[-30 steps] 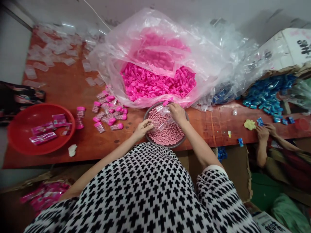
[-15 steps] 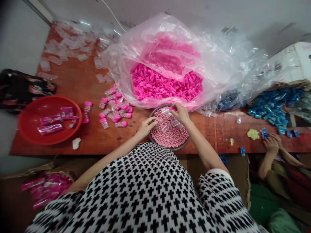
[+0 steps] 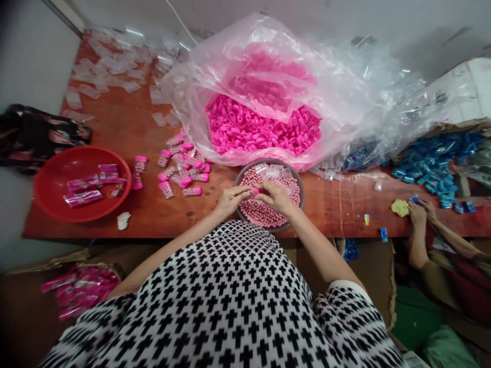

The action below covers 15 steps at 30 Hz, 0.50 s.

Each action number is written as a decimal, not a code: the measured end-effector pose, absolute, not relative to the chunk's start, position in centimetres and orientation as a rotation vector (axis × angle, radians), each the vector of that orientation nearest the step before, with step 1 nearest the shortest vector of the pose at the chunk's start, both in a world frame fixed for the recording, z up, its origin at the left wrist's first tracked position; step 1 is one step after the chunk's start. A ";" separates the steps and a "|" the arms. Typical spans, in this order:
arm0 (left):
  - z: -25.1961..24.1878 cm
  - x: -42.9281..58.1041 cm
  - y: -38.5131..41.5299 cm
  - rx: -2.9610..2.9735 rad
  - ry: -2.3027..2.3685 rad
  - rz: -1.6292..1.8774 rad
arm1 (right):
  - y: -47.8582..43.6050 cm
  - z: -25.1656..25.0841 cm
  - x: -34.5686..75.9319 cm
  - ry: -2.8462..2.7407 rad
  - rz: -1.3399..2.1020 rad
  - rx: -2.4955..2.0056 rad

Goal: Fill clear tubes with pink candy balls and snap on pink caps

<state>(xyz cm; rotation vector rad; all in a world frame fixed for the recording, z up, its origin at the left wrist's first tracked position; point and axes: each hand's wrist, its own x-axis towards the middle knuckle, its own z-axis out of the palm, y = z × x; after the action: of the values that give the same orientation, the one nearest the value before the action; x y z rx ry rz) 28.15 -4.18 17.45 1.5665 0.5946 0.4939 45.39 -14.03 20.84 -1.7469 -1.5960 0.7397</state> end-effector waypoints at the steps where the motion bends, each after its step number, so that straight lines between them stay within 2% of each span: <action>1: 17.5 28.1 -4.3 1.569 0.595 0.493 | -14.2 20.9 45.3 -1.642 0.718 -1.755; 8: 17.7 28.4 -4.6 1.606 0.588 0.472 | -14.3 21.3 44.9 -1.692 0.701 -1.746; 15: 16.8 29.0 -4.2 0.967 0.753 0.506 | -14.4 21.4 44.6 -0.775 1.211 -1.413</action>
<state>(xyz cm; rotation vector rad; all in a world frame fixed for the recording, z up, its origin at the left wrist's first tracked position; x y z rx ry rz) 29.00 -4.25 16.77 0.9669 0.7525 0.5062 44.59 -14.41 21.40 -1.4130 -0.7747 1.2109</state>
